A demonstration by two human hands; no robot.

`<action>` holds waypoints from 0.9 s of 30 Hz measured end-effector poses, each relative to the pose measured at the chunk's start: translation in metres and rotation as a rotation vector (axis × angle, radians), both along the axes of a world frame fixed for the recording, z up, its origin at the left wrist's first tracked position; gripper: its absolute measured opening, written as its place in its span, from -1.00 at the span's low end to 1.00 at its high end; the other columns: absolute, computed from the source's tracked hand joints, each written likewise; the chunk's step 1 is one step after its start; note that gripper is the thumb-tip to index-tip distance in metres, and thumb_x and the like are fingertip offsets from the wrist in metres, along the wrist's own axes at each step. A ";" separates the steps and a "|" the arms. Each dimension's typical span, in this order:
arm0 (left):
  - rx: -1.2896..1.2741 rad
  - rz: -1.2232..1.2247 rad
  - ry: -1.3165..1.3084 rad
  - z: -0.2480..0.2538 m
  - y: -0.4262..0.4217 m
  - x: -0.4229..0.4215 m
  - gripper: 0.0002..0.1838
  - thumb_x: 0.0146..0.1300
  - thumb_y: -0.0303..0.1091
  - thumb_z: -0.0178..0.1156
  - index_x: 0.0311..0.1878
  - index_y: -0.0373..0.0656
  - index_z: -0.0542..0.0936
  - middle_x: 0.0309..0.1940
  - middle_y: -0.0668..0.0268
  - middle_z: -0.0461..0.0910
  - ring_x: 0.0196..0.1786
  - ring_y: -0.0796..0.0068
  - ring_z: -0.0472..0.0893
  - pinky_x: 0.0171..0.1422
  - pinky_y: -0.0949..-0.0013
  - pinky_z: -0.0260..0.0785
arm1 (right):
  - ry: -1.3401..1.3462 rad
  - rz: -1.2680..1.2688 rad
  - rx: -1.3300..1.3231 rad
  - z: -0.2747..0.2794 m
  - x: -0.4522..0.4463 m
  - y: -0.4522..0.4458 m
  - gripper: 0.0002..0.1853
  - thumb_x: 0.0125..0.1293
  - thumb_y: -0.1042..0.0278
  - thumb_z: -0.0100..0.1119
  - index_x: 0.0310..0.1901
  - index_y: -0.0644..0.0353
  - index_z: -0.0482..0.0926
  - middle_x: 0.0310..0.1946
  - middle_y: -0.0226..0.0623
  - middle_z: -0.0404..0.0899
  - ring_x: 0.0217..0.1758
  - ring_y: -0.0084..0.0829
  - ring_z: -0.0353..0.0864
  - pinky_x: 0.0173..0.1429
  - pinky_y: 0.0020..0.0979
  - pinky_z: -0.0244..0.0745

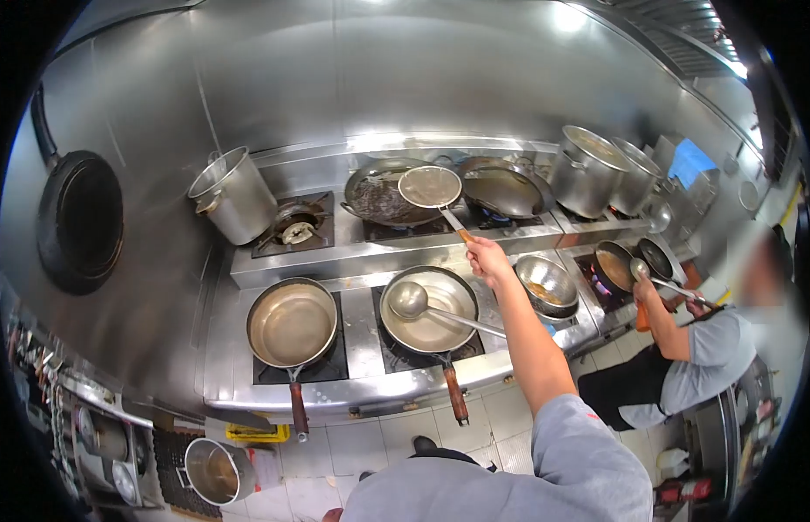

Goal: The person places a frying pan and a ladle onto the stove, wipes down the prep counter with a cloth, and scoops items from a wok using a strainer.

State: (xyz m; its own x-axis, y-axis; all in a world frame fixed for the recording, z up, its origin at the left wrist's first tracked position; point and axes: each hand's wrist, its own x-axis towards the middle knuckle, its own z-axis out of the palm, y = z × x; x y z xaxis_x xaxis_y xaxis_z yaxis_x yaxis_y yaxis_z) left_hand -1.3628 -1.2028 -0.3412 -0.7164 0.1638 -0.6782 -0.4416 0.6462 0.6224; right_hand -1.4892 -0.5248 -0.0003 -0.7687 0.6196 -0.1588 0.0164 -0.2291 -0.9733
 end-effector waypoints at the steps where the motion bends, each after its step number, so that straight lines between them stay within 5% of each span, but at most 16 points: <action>1: 0.003 -0.045 0.024 -0.008 -0.005 0.000 -0.69 0.13 -0.15 -0.03 -0.32 -0.18 0.57 -0.41 0.16 0.57 -0.38 0.40 0.55 -0.25 0.38 0.39 | -0.001 -0.027 0.019 0.000 0.015 -0.008 -0.83 0.22 0.36 -0.08 -0.16 0.14 0.38 -0.66 -0.53 0.30 -0.76 -0.73 0.15 -0.74 -0.67 0.02; 7: 0.046 -0.490 0.421 -0.088 -0.059 -0.023 -0.69 0.13 -0.15 -0.04 -0.32 -0.17 0.57 -0.40 0.16 0.57 -0.38 0.39 0.55 -0.25 0.37 0.40 | 0.031 -0.208 0.068 0.006 0.147 -0.045 -0.71 0.20 0.42 -0.09 -0.02 0.21 0.33 -0.62 -0.48 0.34 -0.72 -0.71 0.19 -0.70 -0.67 0.08; 9: 0.051 -0.311 0.143 -0.045 -0.039 -0.030 -0.71 0.14 -0.16 -0.07 -0.30 -0.13 0.55 -0.39 0.17 0.56 -0.40 0.36 0.54 -0.29 0.31 0.39 | -0.054 -0.326 0.223 0.000 0.188 -0.047 -0.63 0.16 0.48 -0.09 0.05 0.20 0.30 -0.63 -0.47 0.34 -0.72 -0.70 0.21 -0.69 -0.65 0.11; 11: 0.108 -0.156 -0.219 -0.051 -0.042 -0.035 -0.77 0.15 -0.18 -0.10 -0.26 -0.04 0.49 -0.41 0.19 0.53 -0.44 0.31 0.52 -0.40 0.23 0.36 | -0.195 -0.459 0.354 0.000 0.218 -0.050 -0.57 0.13 0.51 -0.08 0.09 0.20 0.27 -0.62 -0.45 0.36 -0.73 -0.69 0.22 -0.68 -0.63 0.12; 12: 0.183 -0.192 -0.318 -0.080 -0.055 -0.047 -0.79 0.15 -0.19 -0.10 -0.23 0.01 0.45 -0.43 0.20 0.52 -0.46 0.29 0.51 -0.47 0.19 0.32 | -0.281 -0.490 0.424 -0.003 0.233 -0.047 -0.56 0.08 0.49 -0.04 0.07 0.17 0.31 -0.58 -0.36 0.42 -0.64 -0.59 0.34 -0.57 -0.53 0.25; 14: 0.268 0.109 -0.534 -0.099 -0.061 -0.062 -0.76 0.09 -0.35 0.03 -0.14 -0.05 0.37 -0.46 0.22 0.53 -0.57 0.33 0.54 -0.63 0.24 0.36 | -0.550 -0.565 0.655 -0.015 0.253 -0.036 -0.55 0.01 0.48 0.01 0.03 0.14 0.37 -0.51 -0.26 0.48 -0.49 -0.45 0.45 -0.38 -0.40 0.35; 15: 0.257 0.114 -0.497 -0.102 -0.062 -0.065 -0.81 0.10 -0.34 0.02 -0.18 -0.05 0.38 -0.46 0.23 0.53 -0.60 0.35 0.52 -0.65 0.25 0.35 | -0.604 -0.580 0.681 -0.022 0.260 -0.032 -0.56 -0.01 0.47 0.02 0.00 0.13 0.39 -0.49 -0.21 0.49 -0.43 -0.40 0.47 -0.30 -0.38 0.35; 16: 0.388 -0.331 -0.234 -0.148 -0.082 -0.071 -0.84 0.14 -0.32 -0.01 -0.20 -0.05 0.38 -0.49 0.23 0.52 -0.62 0.35 0.51 -0.71 0.28 0.28 | -0.657 -0.593 0.707 -0.023 0.264 -0.032 -0.57 -0.04 0.46 0.04 -0.02 0.12 0.42 -0.47 -0.16 0.50 -0.37 -0.34 0.49 -0.22 -0.35 0.36; 17: 0.382 -0.022 -0.505 -0.135 -0.079 -0.079 -0.82 0.12 -0.21 -0.05 -0.23 -0.01 0.40 -0.48 0.21 0.49 -0.55 0.25 0.47 -0.60 0.19 0.25 | -0.676 -0.565 0.829 -0.030 0.269 -0.027 -0.58 -0.04 0.46 0.04 -0.03 0.11 0.42 -0.41 -0.07 0.51 -0.33 -0.24 0.52 -0.19 -0.33 0.36; 21: 0.163 0.001 -0.302 -0.079 -0.052 -0.088 -0.80 0.12 -0.18 0.01 -0.23 -0.05 0.40 -0.51 0.27 0.47 -0.57 0.42 0.45 -0.62 0.40 0.23 | -0.799 -0.508 1.076 -0.046 0.282 -0.010 -0.57 0.01 0.41 0.07 0.01 0.07 0.40 -0.27 0.07 0.50 -0.13 -0.06 0.47 -0.05 -0.21 0.35; 24: 0.156 0.124 -0.237 -0.056 -0.043 -0.089 -0.86 0.10 -0.36 0.00 -0.25 -0.11 0.42 -0.55 0.27 0.47 -0.68 0.50 0.40 -0.73 0.47 0.17 | -0.883 -0.509 1.121 -0.036 0.278 -0.024 -0.52 -0.01 0.47 0.05 0.05 0.09 0.37 -0.18 0.04 0.47 -0.10 -0.07 0.47 -0.08 -0.20 0.36; 27: 0.166 0.112 -0.206 -0.050 -0.043 -0.076 -0.78 0.12 -0.19 0.01 -0.21 -0.07 0.39 -0.50 0.28 0.47 -0.57 0.45 0.44 -0.61 0.42 0.24 | -1.027 -0.571 1.153 -0.049 0.278 -0.031 -0.50 0.01 0.48 0.02 0.08 -0.06 0.36 -0.22 0.06 0.47 -0.13 -0.04 0.46 -0.08 -0.15 0.36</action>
State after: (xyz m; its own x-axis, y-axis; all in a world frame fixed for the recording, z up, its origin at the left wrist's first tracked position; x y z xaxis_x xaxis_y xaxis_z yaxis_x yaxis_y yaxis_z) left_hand -1.4390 -1.2461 -0.3908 -0.5864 0.2120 -0.7818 -0.6326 0.4828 0.6055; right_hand -1.2110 -0.5553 -0.0497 -0.2840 0.9136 0.2911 0.8954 0.3613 -0.2602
